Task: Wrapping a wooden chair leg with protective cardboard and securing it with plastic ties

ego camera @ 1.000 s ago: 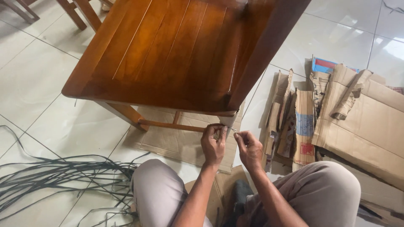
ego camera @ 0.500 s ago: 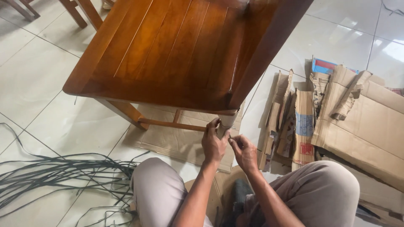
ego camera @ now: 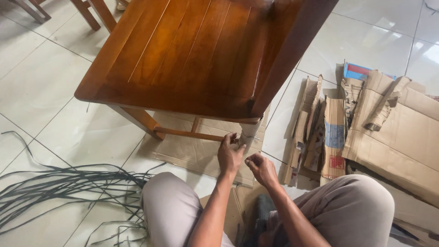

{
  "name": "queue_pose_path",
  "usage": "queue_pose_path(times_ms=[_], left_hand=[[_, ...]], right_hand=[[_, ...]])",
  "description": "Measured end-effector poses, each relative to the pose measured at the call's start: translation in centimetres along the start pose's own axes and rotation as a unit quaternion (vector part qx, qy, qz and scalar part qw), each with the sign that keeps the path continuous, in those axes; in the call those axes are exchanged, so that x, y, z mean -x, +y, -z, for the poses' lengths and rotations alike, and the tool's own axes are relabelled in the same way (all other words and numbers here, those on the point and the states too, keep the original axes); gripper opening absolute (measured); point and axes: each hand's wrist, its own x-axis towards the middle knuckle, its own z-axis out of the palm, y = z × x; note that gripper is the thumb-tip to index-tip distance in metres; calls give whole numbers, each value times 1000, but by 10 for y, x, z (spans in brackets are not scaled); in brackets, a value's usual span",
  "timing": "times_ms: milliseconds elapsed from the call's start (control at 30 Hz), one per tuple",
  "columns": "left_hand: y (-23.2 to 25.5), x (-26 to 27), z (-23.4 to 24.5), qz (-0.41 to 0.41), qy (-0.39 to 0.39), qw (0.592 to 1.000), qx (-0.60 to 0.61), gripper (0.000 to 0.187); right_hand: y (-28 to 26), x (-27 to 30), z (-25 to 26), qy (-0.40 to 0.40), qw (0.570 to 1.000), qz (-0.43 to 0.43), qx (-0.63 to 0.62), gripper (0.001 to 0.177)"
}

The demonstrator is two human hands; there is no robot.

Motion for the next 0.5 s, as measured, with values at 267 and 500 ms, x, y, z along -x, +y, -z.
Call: queue_pose_path(times_ms=[267,500], left_hand=[[-39,0,13,103,17,994,-45,31],[-80,21,37,171,-39,981,-88,35]], right_hand=[[5,1,-22,-62,998,1,31,30],[7,8,-50,-127,988,18,84,32]])
